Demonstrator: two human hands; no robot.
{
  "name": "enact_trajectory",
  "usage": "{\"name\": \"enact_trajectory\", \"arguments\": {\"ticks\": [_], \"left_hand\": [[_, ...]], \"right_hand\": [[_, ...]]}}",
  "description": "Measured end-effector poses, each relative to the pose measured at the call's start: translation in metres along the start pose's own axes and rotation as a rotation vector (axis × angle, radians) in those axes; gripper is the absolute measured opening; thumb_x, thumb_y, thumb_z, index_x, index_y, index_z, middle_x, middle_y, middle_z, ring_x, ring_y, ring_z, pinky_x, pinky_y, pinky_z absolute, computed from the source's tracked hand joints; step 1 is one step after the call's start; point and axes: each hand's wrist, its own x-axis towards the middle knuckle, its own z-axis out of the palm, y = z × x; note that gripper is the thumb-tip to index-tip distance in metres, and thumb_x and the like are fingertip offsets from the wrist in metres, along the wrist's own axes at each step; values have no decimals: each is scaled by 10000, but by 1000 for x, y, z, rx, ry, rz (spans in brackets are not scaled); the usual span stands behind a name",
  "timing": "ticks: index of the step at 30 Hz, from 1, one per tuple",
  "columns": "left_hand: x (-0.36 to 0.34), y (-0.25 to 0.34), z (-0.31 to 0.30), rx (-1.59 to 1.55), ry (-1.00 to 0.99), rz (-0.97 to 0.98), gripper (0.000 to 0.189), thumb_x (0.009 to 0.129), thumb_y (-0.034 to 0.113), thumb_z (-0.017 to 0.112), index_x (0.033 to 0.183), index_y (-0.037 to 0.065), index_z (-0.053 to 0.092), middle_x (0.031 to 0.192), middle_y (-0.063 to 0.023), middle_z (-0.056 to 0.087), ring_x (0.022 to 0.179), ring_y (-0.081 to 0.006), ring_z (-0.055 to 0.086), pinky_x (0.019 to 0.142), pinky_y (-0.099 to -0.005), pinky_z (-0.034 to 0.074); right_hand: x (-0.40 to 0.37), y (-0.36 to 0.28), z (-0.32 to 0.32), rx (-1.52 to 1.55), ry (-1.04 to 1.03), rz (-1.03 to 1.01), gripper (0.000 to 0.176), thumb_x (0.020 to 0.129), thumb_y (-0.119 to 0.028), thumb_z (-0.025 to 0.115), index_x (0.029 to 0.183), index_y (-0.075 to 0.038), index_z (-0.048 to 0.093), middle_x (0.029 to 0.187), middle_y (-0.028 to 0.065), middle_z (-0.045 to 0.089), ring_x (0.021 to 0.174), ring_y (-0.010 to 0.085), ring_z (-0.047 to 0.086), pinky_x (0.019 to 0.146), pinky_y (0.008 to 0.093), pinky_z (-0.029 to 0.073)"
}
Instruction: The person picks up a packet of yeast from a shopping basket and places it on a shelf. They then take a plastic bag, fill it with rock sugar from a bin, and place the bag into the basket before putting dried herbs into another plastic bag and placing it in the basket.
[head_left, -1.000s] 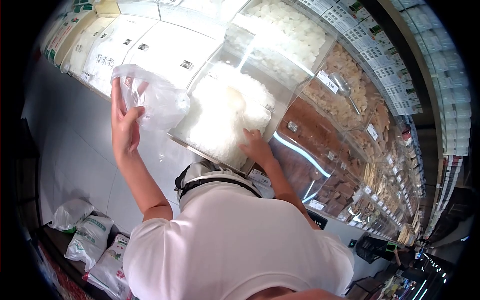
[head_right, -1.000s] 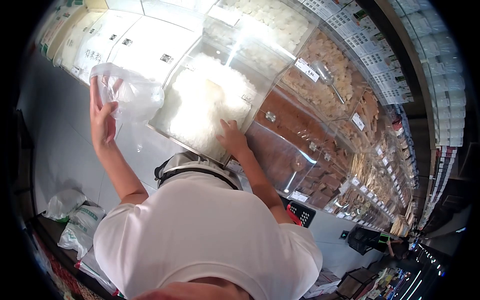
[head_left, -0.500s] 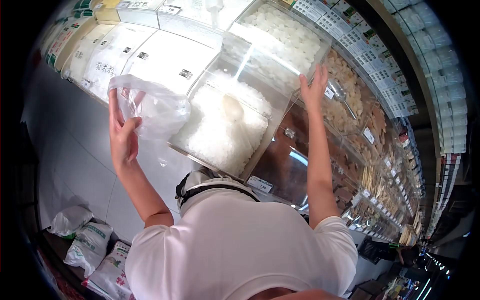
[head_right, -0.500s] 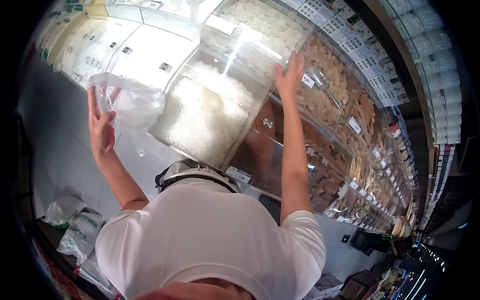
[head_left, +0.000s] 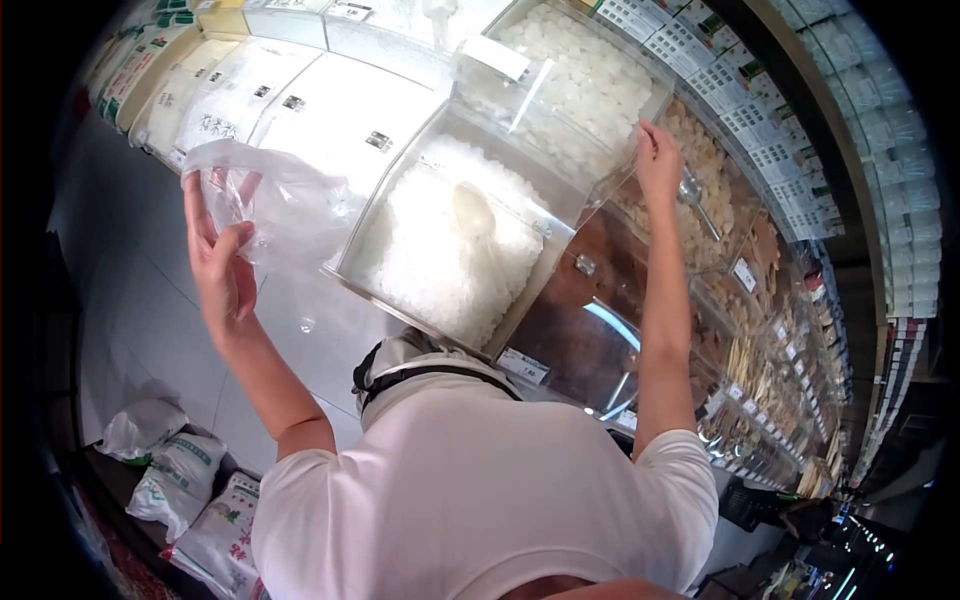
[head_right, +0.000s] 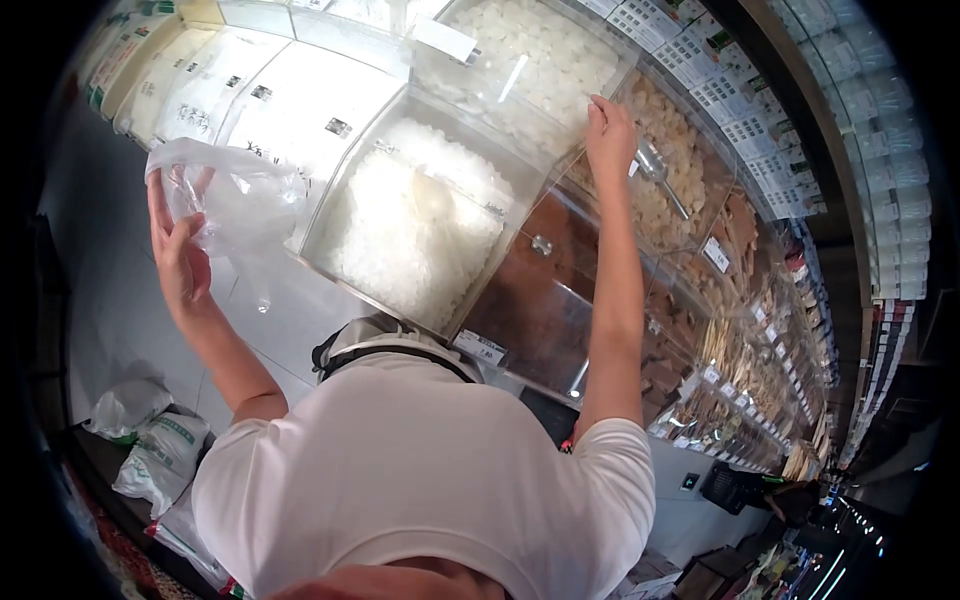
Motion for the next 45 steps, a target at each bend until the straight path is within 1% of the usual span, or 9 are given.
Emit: {"name": "enact_trajectory", "arguments": {"ticks": [6,7,14,16,22,32,39,42,45], "left_hand": [[28,21,-9,74,67,143,739,769,-41,468,1453,-57,188,1407,-176,364,1226,-313,508,884,-252,443],[33,24,-11,55,56,168,694,764,-21,523,1416,-32,286,1405,-202,364,1288,-389,427,1000,-374,398],[52,51,-4,3,56,312,555,811,13,536,1336,-19,360,1356,-205,396,1248,-417,460,936,-396,482],[57,52,-3,-4,34,346,541,821,18,532,1333,-19,360,1352,-201,394,1245,-431,459,919,-402,497],[62,47,11,4,-50,298,548,822,13,512,1343,-18,347,1341,-184,402,1278,-443,414,927,-392,489],[44,29,84,-203,-189,71,687,769,-71,476,1415,-37,245,1346,-183,423,1250,-382,465,924,-373,493],[35,16,125,-186,-388,-48,812,746,-58,442,1469,-26,74,1426,-221,325,1261,-387,456,959,-420,479],[32,12,135,-209,-485,-84,831,743,-62,430,1475,-25,38,1447,-223,291,1279,-382,440,943,-426,480],[27,9,148,-184,-527,-119,851,732,-70,426,1478,-35,17,1455,-226,287,1280,-381,444,933,-357,461]], "right_hand": [[-42,-66,-61,382,-47,-21,120,863,-106,651,931,-7,663,850,66,622,739,151,585,670,253,465],[-51,-78,-73,444,-104,-54,81,838,-49,669,890,10,648,840,43,613,757,127,583,670,248,464],[-127,-143,-109,470,-610,-393,269,774,-33,680,1030,-73,607,903,78,603,744,217,605,651,288,497],[-155,-152,-101,452,-811,-306,306,703,-29,714,989,-73,615,937,70,552,746,226,589,643,307,509],[-231,-155,-50,438,-930,-441,448,708,-102,678,1125,-135,519,947,69,495,745,250,578,611,347,521],[-310,-127,27,305,-993,-395,402,740,-52,587,1127,-152,550,890,74,465,701,255,592,578,364,522],[-339,-104,56,334,-720,-505,395,742,-65,578,1128,-138,607,865,72,487,655,226,591,538,334,504],[-335,-102,53,365,-750,-483,407,788,-95,610,1193,-128,581,919,77,510,692,213,588,595,302,503],[-285,-118,22,686,-813,50,428,880,-174,615,1289,-101,513,1041,95,534,756,189,604,643,275,506]]}}
